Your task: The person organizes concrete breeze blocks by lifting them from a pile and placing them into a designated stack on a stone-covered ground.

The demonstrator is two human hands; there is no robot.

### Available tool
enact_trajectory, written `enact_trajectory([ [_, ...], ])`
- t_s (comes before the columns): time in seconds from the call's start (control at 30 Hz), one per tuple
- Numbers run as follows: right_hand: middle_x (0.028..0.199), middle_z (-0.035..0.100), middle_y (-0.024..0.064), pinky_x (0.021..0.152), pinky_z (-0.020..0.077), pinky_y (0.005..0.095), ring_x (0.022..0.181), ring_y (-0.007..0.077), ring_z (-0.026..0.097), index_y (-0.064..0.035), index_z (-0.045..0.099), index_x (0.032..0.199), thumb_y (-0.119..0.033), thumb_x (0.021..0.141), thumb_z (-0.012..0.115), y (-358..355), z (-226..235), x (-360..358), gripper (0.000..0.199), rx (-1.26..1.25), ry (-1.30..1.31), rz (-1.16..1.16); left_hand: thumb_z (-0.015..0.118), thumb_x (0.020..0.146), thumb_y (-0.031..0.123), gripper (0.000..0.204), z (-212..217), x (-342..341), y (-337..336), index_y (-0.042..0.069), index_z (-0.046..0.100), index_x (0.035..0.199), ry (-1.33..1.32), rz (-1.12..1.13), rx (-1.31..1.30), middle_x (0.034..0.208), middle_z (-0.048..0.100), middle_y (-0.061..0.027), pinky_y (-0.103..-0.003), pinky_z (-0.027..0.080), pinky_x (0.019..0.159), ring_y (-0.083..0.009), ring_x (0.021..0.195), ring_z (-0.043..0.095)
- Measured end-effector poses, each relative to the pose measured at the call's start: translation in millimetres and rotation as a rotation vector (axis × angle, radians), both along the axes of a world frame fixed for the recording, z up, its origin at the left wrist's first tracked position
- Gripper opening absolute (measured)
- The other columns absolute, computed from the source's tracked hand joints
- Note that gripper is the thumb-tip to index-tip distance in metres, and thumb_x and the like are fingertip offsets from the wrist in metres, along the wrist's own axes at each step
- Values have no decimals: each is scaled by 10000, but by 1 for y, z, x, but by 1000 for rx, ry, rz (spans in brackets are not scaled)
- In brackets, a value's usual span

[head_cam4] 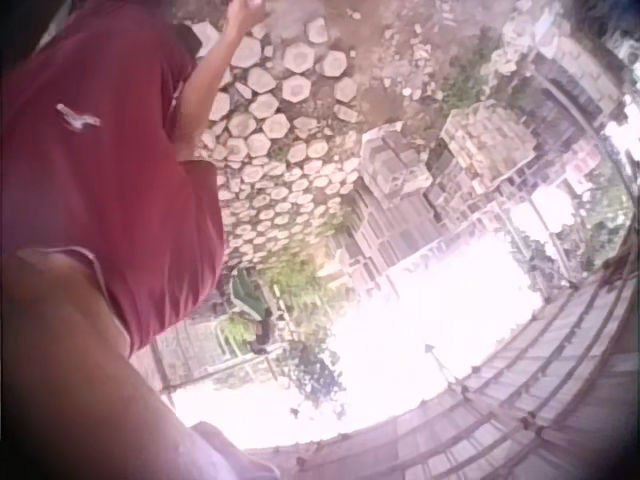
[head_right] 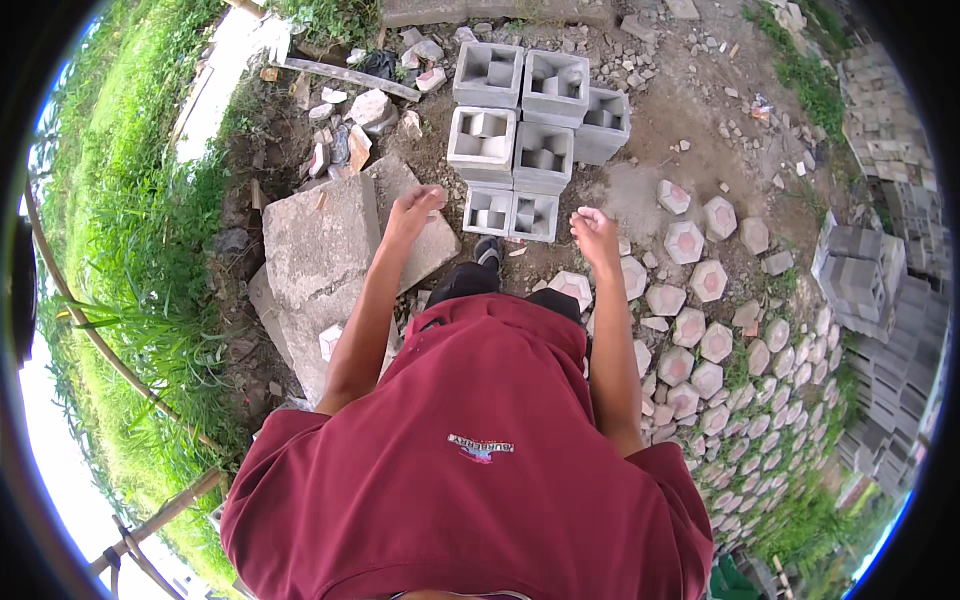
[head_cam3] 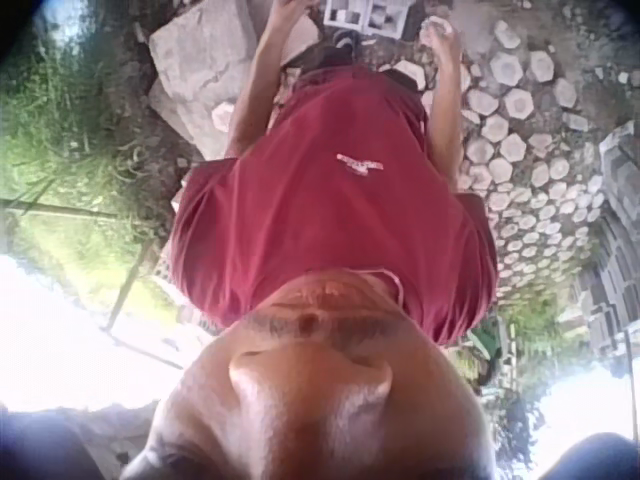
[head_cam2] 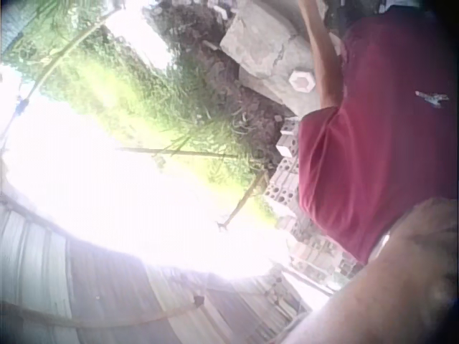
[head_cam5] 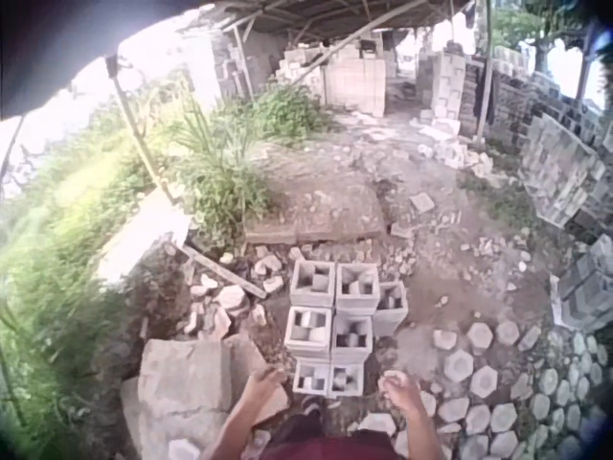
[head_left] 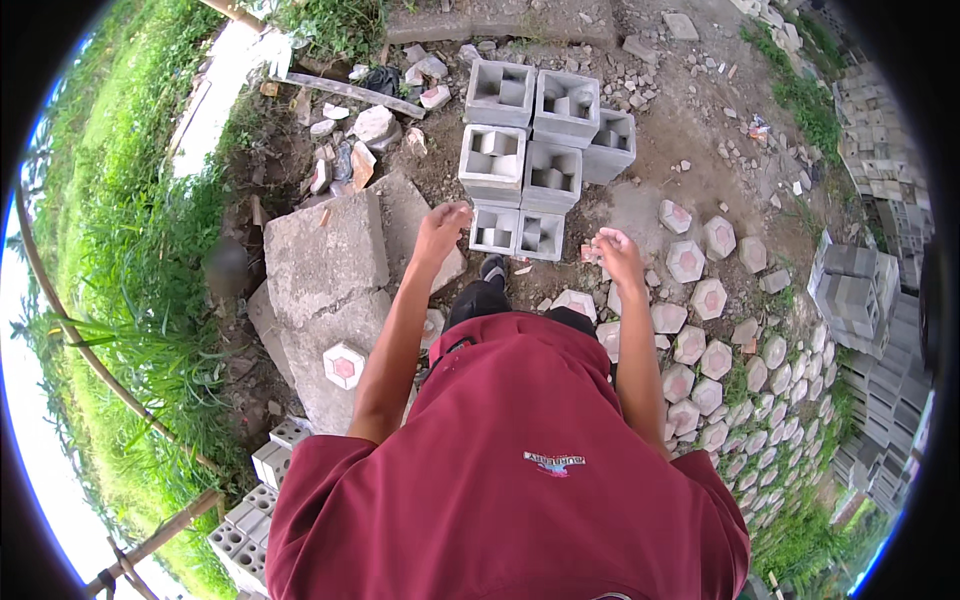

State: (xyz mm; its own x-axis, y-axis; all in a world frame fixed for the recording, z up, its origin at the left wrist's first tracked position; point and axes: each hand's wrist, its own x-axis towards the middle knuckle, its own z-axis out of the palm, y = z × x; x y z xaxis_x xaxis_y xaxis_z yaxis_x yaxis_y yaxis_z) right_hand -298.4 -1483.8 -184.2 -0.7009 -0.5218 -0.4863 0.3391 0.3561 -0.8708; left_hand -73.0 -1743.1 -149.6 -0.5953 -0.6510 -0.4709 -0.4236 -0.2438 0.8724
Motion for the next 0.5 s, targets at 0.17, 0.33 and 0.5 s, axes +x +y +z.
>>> enact_trajectory([
  [0.17,923,698,122,697,497,275,805,152,656,49,556,1163,-260,861,661,-83,-59,-10,445,99,88,99,617,887,243,317,-88,-48,-91,12,625,1105,24,-26,-41,966,680,-55,-278,473,751,-140,899,619],
  [0.33,1003,677,224,829,501,399,928,342,662,30,535,1213,-396,841,656,-155,-152,-36,579,342,361,208,712,749,319,539,-175,-81,-140,-46,581,1123,-443,-39,-319,1099,626,-253,-404,468,898,-359,1082,590],
  [0.5,1140,614,275,933,461,427,1081,386,598,42,449,1294,-486,817,648,-249,-254,-77,739,497,299,230,773,691,379,739,-279,-114,-185,-73,497,1206,-577,-115,-254,1132,603,-280,-407,453,951,-370,1112,577],
])
